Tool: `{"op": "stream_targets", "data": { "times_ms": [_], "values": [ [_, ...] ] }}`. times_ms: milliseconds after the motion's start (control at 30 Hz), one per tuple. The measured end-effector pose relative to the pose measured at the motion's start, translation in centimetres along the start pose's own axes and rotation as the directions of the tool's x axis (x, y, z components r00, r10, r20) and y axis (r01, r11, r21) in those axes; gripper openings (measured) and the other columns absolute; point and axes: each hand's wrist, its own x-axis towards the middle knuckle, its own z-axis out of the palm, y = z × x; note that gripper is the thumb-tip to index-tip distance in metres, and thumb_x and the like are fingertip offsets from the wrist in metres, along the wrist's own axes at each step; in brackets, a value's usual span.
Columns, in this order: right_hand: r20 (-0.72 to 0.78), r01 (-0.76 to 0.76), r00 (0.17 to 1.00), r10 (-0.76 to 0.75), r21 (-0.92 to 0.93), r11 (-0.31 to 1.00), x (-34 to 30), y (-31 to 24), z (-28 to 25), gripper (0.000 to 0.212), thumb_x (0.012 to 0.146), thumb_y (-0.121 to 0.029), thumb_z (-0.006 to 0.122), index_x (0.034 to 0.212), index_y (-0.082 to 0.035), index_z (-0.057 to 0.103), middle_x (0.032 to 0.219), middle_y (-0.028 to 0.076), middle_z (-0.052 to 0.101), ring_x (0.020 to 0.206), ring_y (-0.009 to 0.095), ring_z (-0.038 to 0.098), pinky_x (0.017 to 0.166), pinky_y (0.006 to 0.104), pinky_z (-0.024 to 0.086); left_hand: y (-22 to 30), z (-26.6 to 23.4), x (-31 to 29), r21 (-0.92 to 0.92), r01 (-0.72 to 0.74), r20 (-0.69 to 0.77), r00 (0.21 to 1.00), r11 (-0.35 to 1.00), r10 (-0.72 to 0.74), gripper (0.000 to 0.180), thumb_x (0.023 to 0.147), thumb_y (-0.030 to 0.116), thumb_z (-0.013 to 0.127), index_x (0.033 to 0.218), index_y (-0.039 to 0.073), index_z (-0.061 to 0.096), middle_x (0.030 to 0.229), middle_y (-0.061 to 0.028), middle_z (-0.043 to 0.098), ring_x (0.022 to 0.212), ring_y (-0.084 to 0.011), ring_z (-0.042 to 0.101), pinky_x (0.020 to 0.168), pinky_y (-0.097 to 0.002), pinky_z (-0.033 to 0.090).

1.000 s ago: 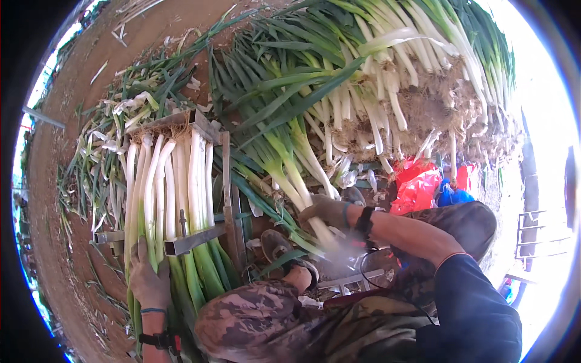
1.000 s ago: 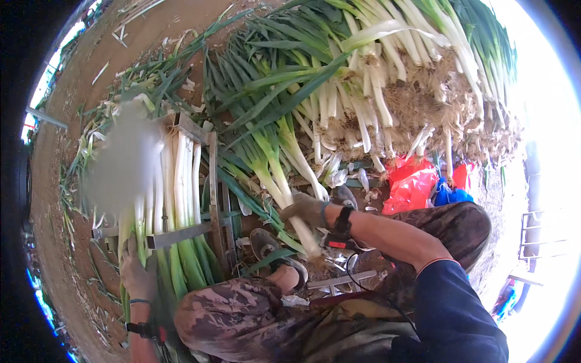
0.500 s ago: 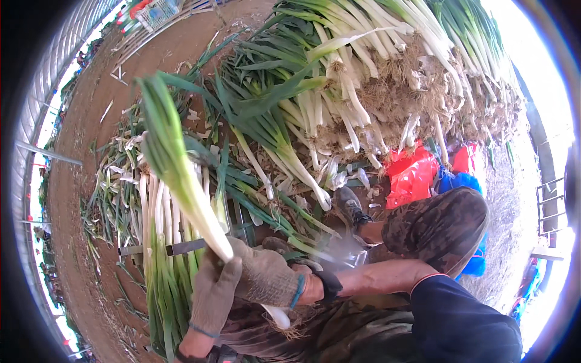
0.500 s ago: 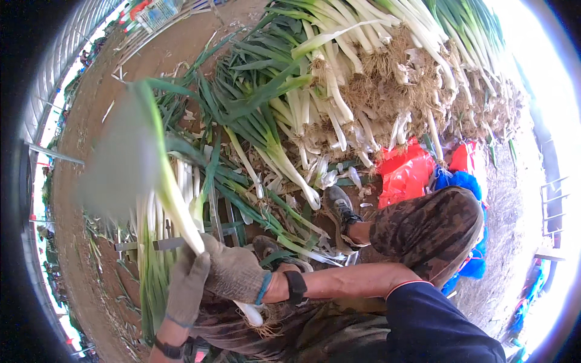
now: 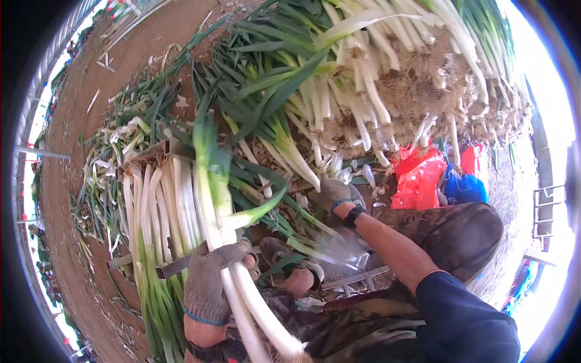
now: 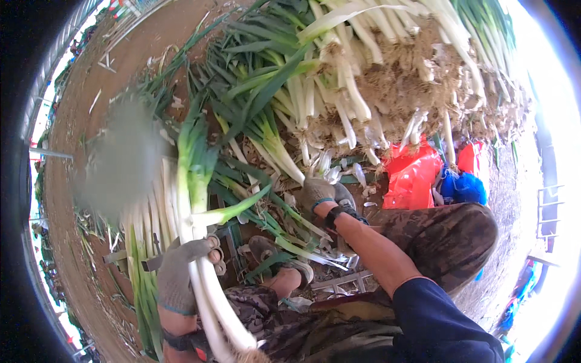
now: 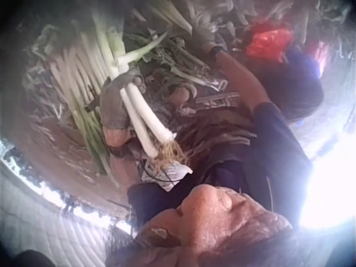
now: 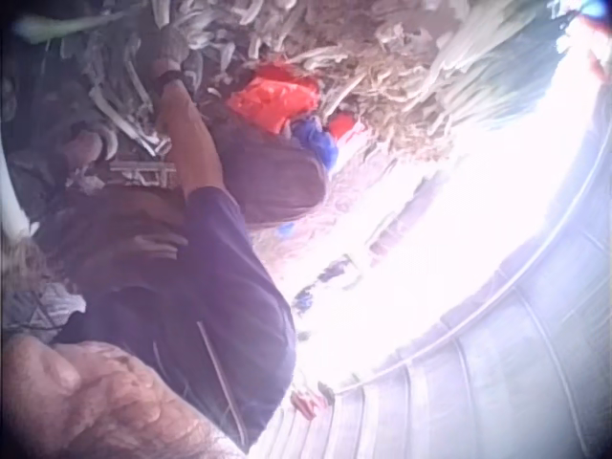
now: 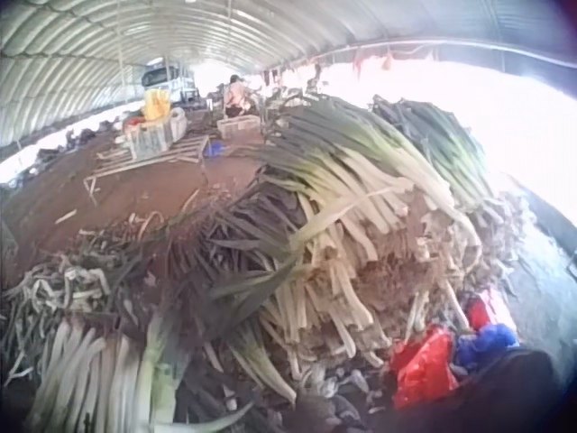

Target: Sorting, cleaning, and aligning leeks into a metal guide for agricultural processing.

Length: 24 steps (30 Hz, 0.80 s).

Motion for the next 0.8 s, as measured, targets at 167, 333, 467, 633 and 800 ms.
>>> {"op": "stream_targets", "data": {
  "times_ms": [167, 333, 467, 633, 800],
  "values": [
    [-0.121, 0.01, 0.992, -0.041, -0.247, 0.969, 3.4, 4.0, 5.6, 0.075, 0.082, -0.04, 0.075, 0.141, -0.001, 0.05, 0.093, 0.02, 0.073, 0.088, 0.037, 0.073, 0.076, 0.0491, 0.057, 1.2, 0.6, 0.9, 0.055, -0.016, 0.054, 0.998, 0.998, 0.013, 0.026, 0.08, 0.006, 0.071, 0.102, -0.007, 0.065, 0.081, -0.0118, 0.068, 0.064, -0.0196, 0.067, 0.06, -0.0307, 0.059],
    [0.084, 0.122, 0.986, -0.142, 0.212, 0.97, 6.5, 4.7, 2.4, 0.051, 0.08, -0.02, 0.075, 0.123, 0.004, 0.063, 0.097, 0.022, 0.074, 0.08, 0.031, 0.074, 0.072, 0.0437, 0.059, 2.6, -0.7, -1.2, 0.078, -0.183, -0.103, 0.976, 0.98, 0.191, 0.029, 0.077, 0.004, 0.074, 0.103, -0.006, 0.065, 0.082, -0.0113, 0.068, 0.065, -0.0185, 0.068, 0.061, -0.03, 0.058],
    [0.126, -0.13, 0.992, 0.03, 0.971, 0.203, 3.8, 4.2, -5.3, 0.034, 0.078, 0.001, 0.07, 0.112, 0.006, 0.065, 0.089, 0.011, 0.069, 0.073, 0.02, 0.07, 0.059, 0.0304, 0.056, 2.5, -1.2, -0.6, 0.119, -0.233, -0.182, 0.951, 0.965, 0.252, 0.03, 0.077, 0.004, 0.073, 0.104, -0.004, 0.063, 0.082, -0.0104, 0.067, 0.064, -0.0177, 0.067, 0.06, -0.0299, 0.057],
    [0.043, -0.045, 0.999, 0.019, 0.986, 0.163, 2.4, 1.2, -7.9, 0.04, 0.082, -0.006, 0.07, 0.12, 0.004, 0.062, 0.093, 0.009, 0.069, 0.074, 0.015, 0.066, 0.063, 0.0266, 0.054, 2.2, -2.0, -1.2, 0.081, -0.304, -0.254, 0.914, 0.949, 0.315, 0.031, 0.078, 0.004, 0.073, 0.106, -0.004, 0.063, 0.082, -0.0097, 0.066, 0.064, -0.0176, 0.066, 0.06, -0.0302, 0.056],
    [0.026, -0.046, 0.996, 0.081, 0.968, 0.247, 4.0, 0.4, -6.9, 0.039, 0.083, -0.009, 0.071, 0.118, 0.003, 0.063, 0.092, 0.008, 0.068, 0.073, 0.014, 0.065, 0.061, 0.0266, 0.053, 2.5, -1.6, -1.9, 0.108, -0.274, -0.247, 0.924, 0.956, 0.293, 0.026, 0.077, 0.003, 0.071, 0.101, -0.003, 0.065, 0.078, -0.0095, 0.066, 0.063, -0.018, 0.066, 0.059, -0.0307, 0.055]
  ]
}}
